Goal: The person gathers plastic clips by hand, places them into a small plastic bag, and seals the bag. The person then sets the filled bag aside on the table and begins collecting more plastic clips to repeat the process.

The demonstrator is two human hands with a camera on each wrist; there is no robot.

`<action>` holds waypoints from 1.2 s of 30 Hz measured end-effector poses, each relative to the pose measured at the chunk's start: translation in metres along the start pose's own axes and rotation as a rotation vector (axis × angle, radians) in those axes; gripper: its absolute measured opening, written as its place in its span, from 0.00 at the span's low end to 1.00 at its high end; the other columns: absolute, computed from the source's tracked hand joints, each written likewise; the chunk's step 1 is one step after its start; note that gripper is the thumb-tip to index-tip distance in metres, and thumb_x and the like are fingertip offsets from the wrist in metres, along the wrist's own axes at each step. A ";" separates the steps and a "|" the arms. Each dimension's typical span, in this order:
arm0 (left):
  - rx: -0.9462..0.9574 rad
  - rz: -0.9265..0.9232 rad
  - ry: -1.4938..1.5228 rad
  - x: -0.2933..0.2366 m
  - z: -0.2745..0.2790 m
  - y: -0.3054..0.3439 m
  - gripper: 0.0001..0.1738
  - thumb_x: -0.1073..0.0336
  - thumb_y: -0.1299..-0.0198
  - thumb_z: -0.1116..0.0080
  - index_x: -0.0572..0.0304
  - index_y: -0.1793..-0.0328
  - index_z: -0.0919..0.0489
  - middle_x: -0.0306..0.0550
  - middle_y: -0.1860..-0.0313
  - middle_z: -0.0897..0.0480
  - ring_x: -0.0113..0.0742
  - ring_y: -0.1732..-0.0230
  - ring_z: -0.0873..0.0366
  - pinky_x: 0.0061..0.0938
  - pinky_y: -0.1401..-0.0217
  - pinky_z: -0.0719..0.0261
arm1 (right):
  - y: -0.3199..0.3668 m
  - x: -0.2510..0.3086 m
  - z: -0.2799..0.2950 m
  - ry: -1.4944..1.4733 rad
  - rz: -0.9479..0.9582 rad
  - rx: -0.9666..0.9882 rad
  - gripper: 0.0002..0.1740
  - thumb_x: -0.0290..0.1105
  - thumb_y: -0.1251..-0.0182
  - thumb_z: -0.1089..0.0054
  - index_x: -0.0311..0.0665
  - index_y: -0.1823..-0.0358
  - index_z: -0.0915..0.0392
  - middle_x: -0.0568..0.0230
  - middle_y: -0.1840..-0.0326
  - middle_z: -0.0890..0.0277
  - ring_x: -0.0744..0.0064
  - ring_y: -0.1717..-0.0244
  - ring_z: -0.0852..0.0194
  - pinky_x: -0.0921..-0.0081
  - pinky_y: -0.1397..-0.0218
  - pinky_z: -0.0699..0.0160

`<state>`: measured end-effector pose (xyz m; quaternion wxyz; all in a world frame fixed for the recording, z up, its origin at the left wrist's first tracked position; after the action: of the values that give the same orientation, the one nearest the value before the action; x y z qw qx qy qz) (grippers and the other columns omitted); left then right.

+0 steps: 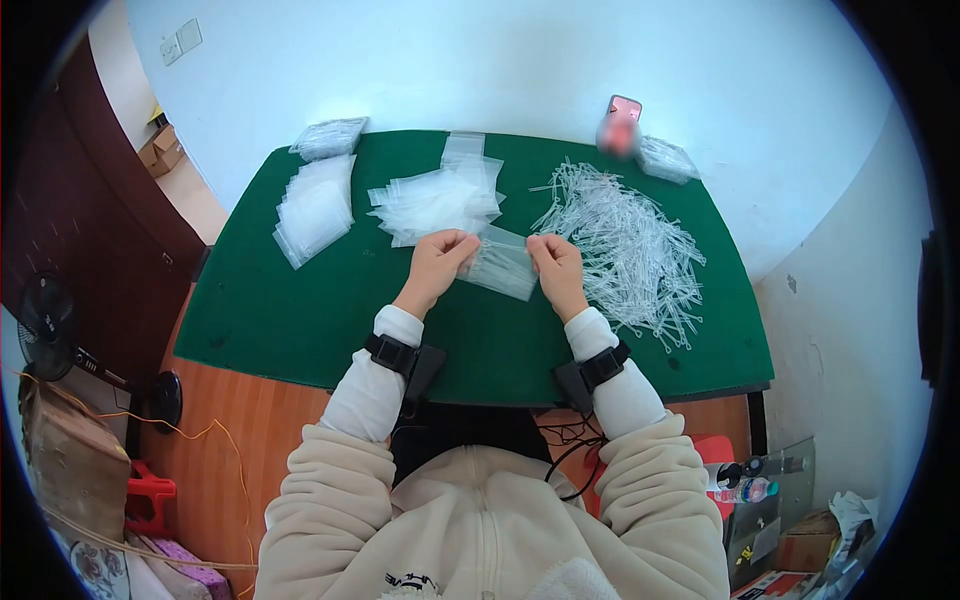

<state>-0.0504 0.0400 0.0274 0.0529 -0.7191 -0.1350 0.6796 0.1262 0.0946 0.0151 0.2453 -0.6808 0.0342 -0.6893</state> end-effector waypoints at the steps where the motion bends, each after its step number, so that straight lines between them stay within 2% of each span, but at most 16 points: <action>1: 0.036 0.003 0.005 0.000 -0.003 0.000 0.10 0.63 0.40 0.43 0.64 0.69 0.22 0.32 0.80 0.28 0.18 0.79 0.36 0.15 0.75 0.39 | 0.000 0.000 0.004 0.007 0.024 -0.055 0.13 0.34 0.35 0.46 0.35 0.75 0.26 0.77 0.85 0.38 0.89 0.82 0.45 0.86 0.78 0.47; 3: 0.033 -0.005 0.004 0.000 -0.004 0.001 0.10 0.64 0.40 0.44 0.64 0.69 0.22 0.32 0.80 0.28 0.18 0.79 0.36 0.15 0.76 0.39 | 0.000 0.003 0.011 0.022 0.073 -0.166 0.12 0.34 0.34 0.47 0.36 0.75 0.27 0.77 0.85 0.40 0.88 0.83 0.46 0.86 0.79 0.47; 8: -0.044 -0.060 -0.007 -0.002 0.004 -0.001 0.10 0.64 0.39 0.44 0.63 0.67 0.23 0.32 0.80 0.28 0.18 0.79 0.36 0.15 0.76 0.38 | 0.001 0.008 0.013 -0.183 0.049 -0.182 0.11 0.34 0.33 0.48 0.37 0.73 0.27 0.76 0.84 0.39 0.88 0.83 0.44 0.87 0.80 0.45; 11: -0.104 -0.101 -0.009 -0.003 0.007 -0.001 0.10 0.64 0.39 0.45 0.63 0.67 0.23 0.32 0.80 0.28 0.18 0.79 0.35 0.15 0.76 0.38 | 0.003 0.006 0.004 -0.306 -0.156 -0.127 0.09 0.33 0.34 0.47 0.37 0.72 0.27 0.76 0.82 0.36 0.88 0.82 0.42 0.87 0.78 0.42; 12: -0.131 -0.124 -0.005 -0.004 0.008 -0.001 0.10 0.64 0.39 0.45 0.63 0.68 0.24 0.32 0.80 0.28 0.18 0.79 0.35 0.15 0.76 0.38 | 0.004 0.005 0.004 -0.306 -0.156 -0.128 0.09 0.33 0.34 0.47 0.37 0.72 0.27 0.76 0.82 0.36 0.88 0.82 0.42 0.87 0.78 0.42; 15: -0.159 -0.153 0.017 -0.006 0.010 -0.001 0.10 0.64 0.38 0.46 0.62 0.69 0.24 0.32 0.80 0.28 0.18 0.78 0.36 0.15 0.75 0.39 | 0.007 -0.004 -0.021 -0.092 -0.193 0.233 0.07 0.33 0.36 0.46 0.38 0.68 0.27 0.76 0.81 0.35 0.87 0.81 0.41 0.88 0.77 0.40; 20: -0.162 -0.156 0.067 -0.005 0.014 -0.001 0.10 0.64 0.36 0.48 0.61 0.69 0.25 0.31 0.77 0.28 0.17 0.76 0.36 0.14 0.72 0.39 | 0.002 0.000 -0.012 -0.054 -0.061 0.132 0.06 0.32 0.37 0.44 0.37 0.66 0.28 0.76 0.80 0.34 0.86 0.80 0.40 0.88 0.76 0.38; 23: -0.137 -0.144 0.094 -0.003 0.012 -0.001 0.10 0.64 0.36 0.49 0.60 0.69 0.25 0.31 0.76 0.28 0.16 0.75 0.36 0.14 0.71 0.40 | -0.001 -0.001 0.005 -0.152 -0.084 -0.130 0.09 0.35 0.35 0.47 0.37 0.67 0.28 0.76 0.80 0.35 0.86 0.80 0.40 0.87 0.76 0.38; 28: -0.093 -0.104 0.141 0.000 0.004 -0.001 0.09 0.64 0.36 0.49 0.60 0.68 0.25 0.30 0.75 0.28 0.16 0.74 0.36 0.13 0.70 0.40 | 0.003 -0.006 -0.001 -0.253 -0.197 -0.105 0.14 0.40 0.32 0.50 0.38 0.69 0.29 0.77 0.83 0.37 0.87 0.81 0.41 0.87 0.79 0.42; 31: -0.088 -0.095 0.134 -0.003 -0.002 0.002 0.10 0.63 0.36 0.49 0.60 0.69 0.25 0.30 0.76 0.29 0.16 0.74 0.37 0.14 0.71 0.40 | 0.004 0.000 -0.010 -0.199 -0.078 0.047 0.18 0.43 0.29 0.56 0.38 0.73 0.31 0.76 0.85 0.39 0.87 0.84 0.42 0.87 0.81 0.44; 36: -0.085 -0.094 0.132 0.002 -0.002 0.002 0.14 0.60 0.35 0.51 0.59 0.71 0.27 0.28 0.78 0.32 0.16 0.76 0.39 0.14 0.73 0.40 | 0.005 -0.002 -0.008 -0.134 -0.063 0.022 0.19 0.42 0.28 0.58 0.38 0.74 0.30 0.75 0.85 0.39 0.86 0.86 0.44 0.86 0.83 0.45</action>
<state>-0.0479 0.0386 0.0249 0.0632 -0.7566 -0.1935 0.6214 0.1201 0.0886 0.0104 0.2326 -0.7235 -0.0115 -0.6499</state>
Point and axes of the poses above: each hand's wrist, its own y-axis away from the middle knuckle, its own z-axis out of the back of the hand, x = y × z, the point moved 7 cm from there along -y, towards the middle knuckle
